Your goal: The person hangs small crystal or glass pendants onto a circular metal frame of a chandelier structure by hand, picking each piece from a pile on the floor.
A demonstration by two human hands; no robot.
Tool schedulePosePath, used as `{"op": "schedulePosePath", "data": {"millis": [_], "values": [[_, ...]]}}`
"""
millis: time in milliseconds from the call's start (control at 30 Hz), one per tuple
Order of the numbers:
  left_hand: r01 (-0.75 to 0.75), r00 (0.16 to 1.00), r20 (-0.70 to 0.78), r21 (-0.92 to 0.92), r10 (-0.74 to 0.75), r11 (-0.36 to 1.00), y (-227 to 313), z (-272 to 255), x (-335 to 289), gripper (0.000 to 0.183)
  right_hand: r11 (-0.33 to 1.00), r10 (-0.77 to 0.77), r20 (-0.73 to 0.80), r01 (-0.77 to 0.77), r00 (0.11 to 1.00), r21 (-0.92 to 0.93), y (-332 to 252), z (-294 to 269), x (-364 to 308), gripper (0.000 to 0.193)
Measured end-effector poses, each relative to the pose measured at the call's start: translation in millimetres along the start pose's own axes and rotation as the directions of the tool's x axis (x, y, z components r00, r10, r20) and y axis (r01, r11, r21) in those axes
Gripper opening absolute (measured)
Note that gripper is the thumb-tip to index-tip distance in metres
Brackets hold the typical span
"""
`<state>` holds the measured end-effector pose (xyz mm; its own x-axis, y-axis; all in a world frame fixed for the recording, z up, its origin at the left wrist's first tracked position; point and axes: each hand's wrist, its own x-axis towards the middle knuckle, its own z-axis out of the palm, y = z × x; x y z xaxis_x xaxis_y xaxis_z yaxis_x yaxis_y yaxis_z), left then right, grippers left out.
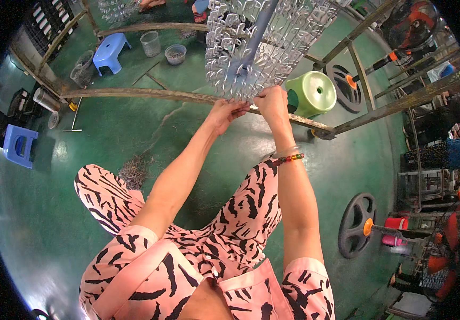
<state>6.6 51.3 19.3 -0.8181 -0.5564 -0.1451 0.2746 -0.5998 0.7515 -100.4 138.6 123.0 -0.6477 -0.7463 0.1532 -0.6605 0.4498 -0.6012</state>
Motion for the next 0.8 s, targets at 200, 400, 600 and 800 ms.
{"op": "schedulePosePath", "data": {"millis": [200,400,600,800], "values": [[0.004,1.0,-0.02,-0.123,-0.007,0.992,-3.2,3.2,-1.9,0.01,0.994,-0.095,0.013,0.095,0.995,-0.047,3.9,6.7,5.6,0.018],[-0.018,1.0,-0.005,-0.141,0.018,0.99,-5.1,-0.7,-2.2,0.011,0.994,-0.084,0.028,0.086,0.996,-0.07,2.8,8.8,5.8,0.017],[-0.026,0.999,0.016,-0.161,0.029,0.987,-7.4,-4.3,-0.3,0.012,0.992,-0.077,0.023,0.079,0.997,-0.1,0.6,10.4,5.5,0.017],[-0.003,1.0,0.01,-0.137,0.004,0.991,-5.0,0.6,-6.9,0.011,0.996,-0.058,0.023,0.06,0.998,-0.073,3.6,10.8,1.8,0.017]]}}
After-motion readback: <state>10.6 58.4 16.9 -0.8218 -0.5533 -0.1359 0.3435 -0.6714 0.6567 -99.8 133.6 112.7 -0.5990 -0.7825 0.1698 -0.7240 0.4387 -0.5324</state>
